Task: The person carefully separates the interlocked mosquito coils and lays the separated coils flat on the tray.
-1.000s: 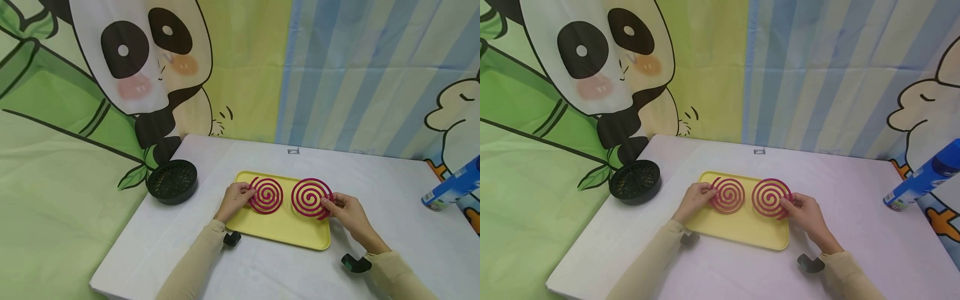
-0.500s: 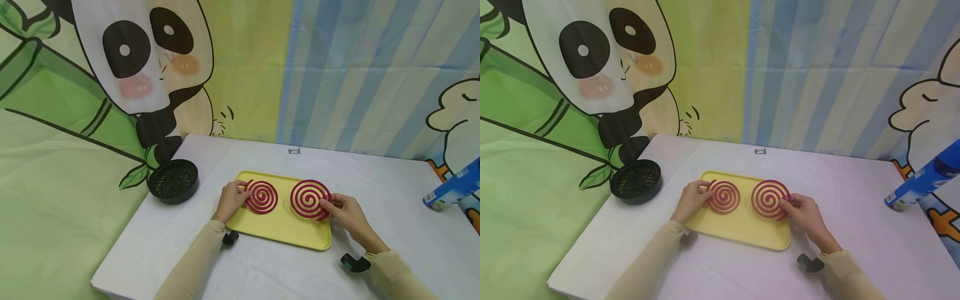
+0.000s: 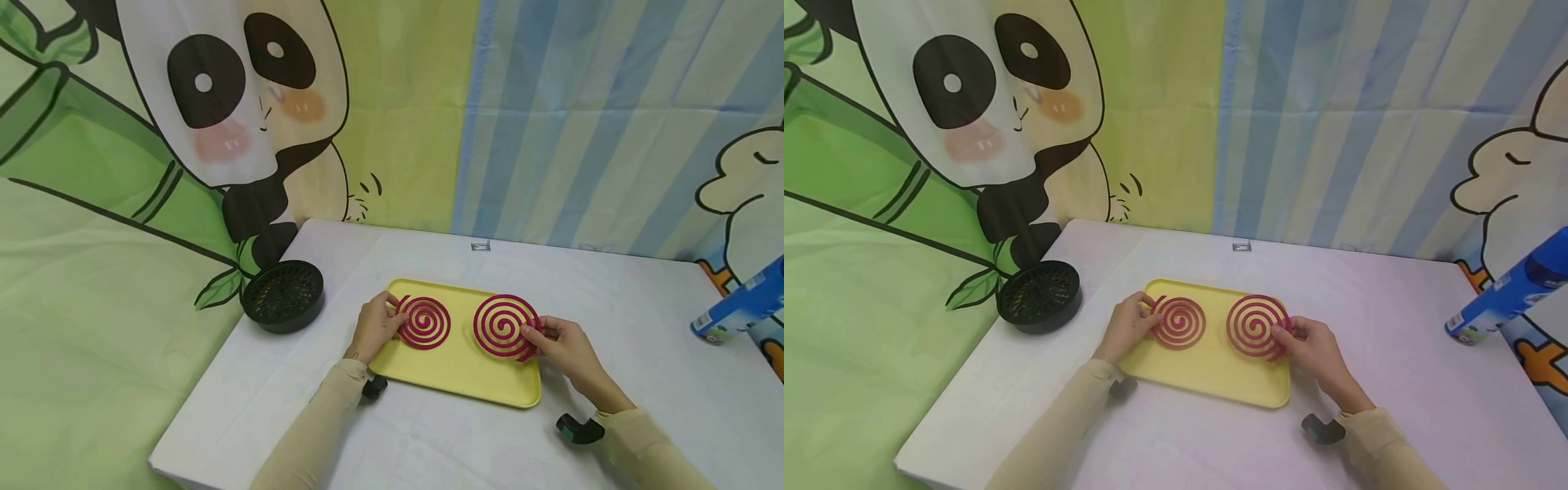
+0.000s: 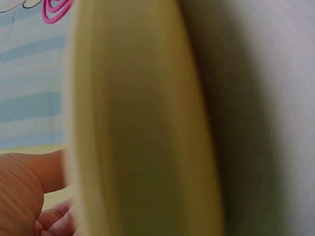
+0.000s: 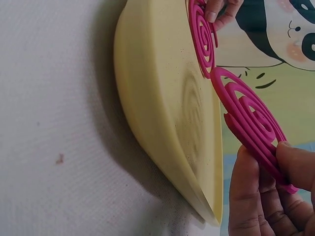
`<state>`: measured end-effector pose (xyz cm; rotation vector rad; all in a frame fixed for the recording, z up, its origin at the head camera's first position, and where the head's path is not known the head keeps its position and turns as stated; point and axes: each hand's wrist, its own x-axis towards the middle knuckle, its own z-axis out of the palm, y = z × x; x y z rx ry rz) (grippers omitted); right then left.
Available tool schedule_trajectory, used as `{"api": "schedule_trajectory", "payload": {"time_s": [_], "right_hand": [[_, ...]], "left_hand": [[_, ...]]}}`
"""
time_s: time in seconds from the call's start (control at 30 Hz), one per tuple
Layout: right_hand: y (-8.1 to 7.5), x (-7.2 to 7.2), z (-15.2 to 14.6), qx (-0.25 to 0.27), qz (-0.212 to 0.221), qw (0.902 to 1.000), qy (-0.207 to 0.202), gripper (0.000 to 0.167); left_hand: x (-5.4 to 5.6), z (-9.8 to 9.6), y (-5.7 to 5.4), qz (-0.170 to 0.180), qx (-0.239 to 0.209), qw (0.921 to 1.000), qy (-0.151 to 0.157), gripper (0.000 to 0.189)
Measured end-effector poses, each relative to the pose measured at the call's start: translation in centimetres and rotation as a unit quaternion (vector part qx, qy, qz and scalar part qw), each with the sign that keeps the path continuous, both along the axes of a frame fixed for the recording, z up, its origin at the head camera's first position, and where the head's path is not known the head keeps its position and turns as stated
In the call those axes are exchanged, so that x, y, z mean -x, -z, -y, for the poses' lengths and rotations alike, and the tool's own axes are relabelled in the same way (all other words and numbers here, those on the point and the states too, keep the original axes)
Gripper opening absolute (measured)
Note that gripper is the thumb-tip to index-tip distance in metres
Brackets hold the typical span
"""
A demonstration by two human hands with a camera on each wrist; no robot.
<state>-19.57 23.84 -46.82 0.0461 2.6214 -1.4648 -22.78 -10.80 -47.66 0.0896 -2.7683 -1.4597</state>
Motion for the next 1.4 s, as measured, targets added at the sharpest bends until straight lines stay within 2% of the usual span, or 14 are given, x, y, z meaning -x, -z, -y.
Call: {"api": "schedule_trajectory", "payload": {"time_s": [0.27,0.43,0.7,0.87,1.2,1.4], "right_hand": [[0.1,0.2,0.1,-0.012,-0.003,0.9999,-0.007,0.046],[0.1,0.2,0.4,-0.02,0.008,0.9997,-0.012,0.049],[0.2,0.9,1.0,-0.035,0.007,0.9985,-0.041,0.048],[0.3,1.4,1.6,-0.038,0.011,0.9979,-0.052,0.046],[0.2,1.7,2.3,-0.074,0.012,0.9957,-0.055,0.062],[0.1,2.0,2.2,-0.073,-0.006,0.9956,-0.059,0.056]], "left_hand": [[-0.2,0.0,-0.1,-0.006,0.026,0.9996,0.003,0.031],[-0.3,0.1,0.0,-0.014,0.033,0.9993,0.009,0.03],[-0.4,0.4,-0.4,-0.019,0.051,0.9983,0.019,0.029],[-0.4,0.5,-0.5,-0.026,0.077,0.9964,0.022,0.027],[-0.6,0.5,-0.9,-0.027,0.136,0.9901,0.021,0.023],[-0.9,0.1,-1.5,-0.038,0.145,0.9882,0.033,0.021]]}}
